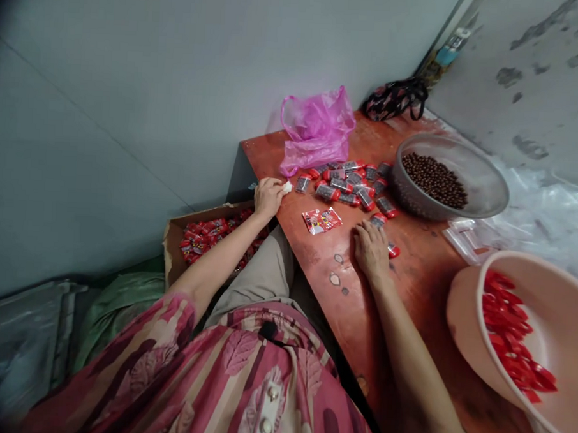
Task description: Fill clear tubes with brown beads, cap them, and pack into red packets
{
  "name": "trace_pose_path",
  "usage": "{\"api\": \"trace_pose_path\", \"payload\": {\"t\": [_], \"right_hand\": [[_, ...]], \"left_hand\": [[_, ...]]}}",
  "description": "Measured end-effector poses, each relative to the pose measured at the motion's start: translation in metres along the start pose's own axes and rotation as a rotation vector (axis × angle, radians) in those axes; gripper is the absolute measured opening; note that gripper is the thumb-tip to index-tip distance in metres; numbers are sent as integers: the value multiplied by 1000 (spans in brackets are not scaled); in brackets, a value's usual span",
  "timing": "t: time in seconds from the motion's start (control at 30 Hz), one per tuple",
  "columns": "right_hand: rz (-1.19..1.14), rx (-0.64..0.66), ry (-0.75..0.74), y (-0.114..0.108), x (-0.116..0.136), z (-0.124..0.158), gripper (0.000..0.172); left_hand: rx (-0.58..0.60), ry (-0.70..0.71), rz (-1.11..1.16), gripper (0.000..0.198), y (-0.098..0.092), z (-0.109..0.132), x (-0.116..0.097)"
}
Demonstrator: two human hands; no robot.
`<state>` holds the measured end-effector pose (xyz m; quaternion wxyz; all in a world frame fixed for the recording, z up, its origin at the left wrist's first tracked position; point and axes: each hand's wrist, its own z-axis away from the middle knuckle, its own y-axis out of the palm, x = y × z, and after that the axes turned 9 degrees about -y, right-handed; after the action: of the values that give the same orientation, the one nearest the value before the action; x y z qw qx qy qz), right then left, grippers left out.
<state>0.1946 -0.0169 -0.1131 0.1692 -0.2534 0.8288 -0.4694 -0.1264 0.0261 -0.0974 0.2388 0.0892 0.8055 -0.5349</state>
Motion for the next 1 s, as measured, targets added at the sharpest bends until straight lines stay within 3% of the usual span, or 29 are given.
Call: {"api": "trace_pose_path", "payload": {"t": [0.1,0.2,0.3,0.43,0.57,0.7,0.8,0.9,1.0], "right_hand": [[-25,11,8,-1,2,-2,29],[-37,-4,8,-1,2,-2,28],[-62,-18,9,-2,0,0,26],[-191,-40,63,-11,3,-7,27],[-504,-118,268,-26,27,-35,32],[-1149,15,577,-32,57,-66,40],[-1420,-13,738,-29,68,-76,35],[-1455,-107,840,-25,69,-78,31],[-1457,-90,864,-23,65,-77,32]], "left_hand": [[-44,147,60,34,-1,20,-18],[73,317,74,41,7,49,-41],[182,318,58,35,22,68,-53],[150,276,137,24,33,71,-50],[88,328,271,26,29,70,-46],[109,351,434,28,17,71,-53],[173,252,625,37,6,73,-59],[303,2,898,63,-3,77,-59],[458,-159,1043,64,-9,81,-51]]}}
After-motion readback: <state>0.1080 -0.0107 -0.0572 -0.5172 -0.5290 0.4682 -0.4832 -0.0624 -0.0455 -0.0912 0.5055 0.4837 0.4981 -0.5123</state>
